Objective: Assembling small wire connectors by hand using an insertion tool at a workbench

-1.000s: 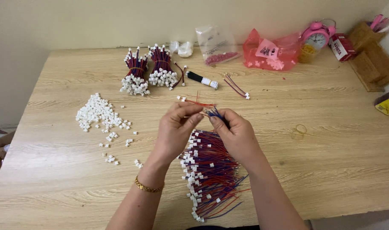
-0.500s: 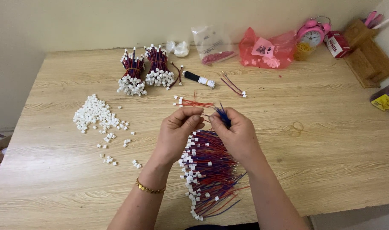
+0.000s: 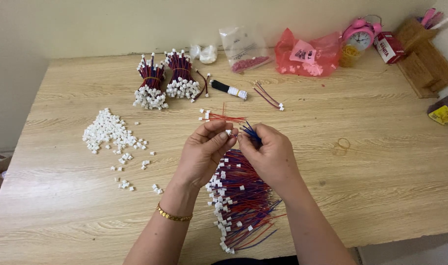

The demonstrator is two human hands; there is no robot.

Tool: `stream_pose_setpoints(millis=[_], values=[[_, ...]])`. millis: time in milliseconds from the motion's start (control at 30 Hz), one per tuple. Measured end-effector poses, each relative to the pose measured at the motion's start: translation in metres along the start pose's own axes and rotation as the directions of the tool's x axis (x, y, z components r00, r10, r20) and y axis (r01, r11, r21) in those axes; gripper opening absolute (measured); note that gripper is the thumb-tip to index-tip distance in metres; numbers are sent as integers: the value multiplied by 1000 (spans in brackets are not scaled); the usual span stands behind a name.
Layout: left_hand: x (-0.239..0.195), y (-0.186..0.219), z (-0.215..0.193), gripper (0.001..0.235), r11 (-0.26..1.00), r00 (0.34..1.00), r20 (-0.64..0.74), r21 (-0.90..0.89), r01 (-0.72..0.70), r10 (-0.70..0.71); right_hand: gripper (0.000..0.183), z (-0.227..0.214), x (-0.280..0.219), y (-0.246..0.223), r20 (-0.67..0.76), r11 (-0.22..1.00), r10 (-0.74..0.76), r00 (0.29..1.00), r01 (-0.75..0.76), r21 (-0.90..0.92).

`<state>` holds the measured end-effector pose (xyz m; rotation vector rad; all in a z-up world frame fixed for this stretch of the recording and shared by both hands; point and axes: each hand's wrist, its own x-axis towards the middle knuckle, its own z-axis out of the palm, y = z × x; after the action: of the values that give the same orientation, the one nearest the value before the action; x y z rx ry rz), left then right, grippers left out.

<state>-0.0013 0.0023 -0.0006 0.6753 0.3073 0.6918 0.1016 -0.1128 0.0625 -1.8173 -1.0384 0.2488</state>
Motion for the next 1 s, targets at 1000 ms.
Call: stream_pose_setpoints(millis=[1000], values=[[3, -5, -7, 17, 1000, 1000, -6, -7, 26, -26, 11, 4, 3, -3, -18, 994, 47, 999, -48, -94]])
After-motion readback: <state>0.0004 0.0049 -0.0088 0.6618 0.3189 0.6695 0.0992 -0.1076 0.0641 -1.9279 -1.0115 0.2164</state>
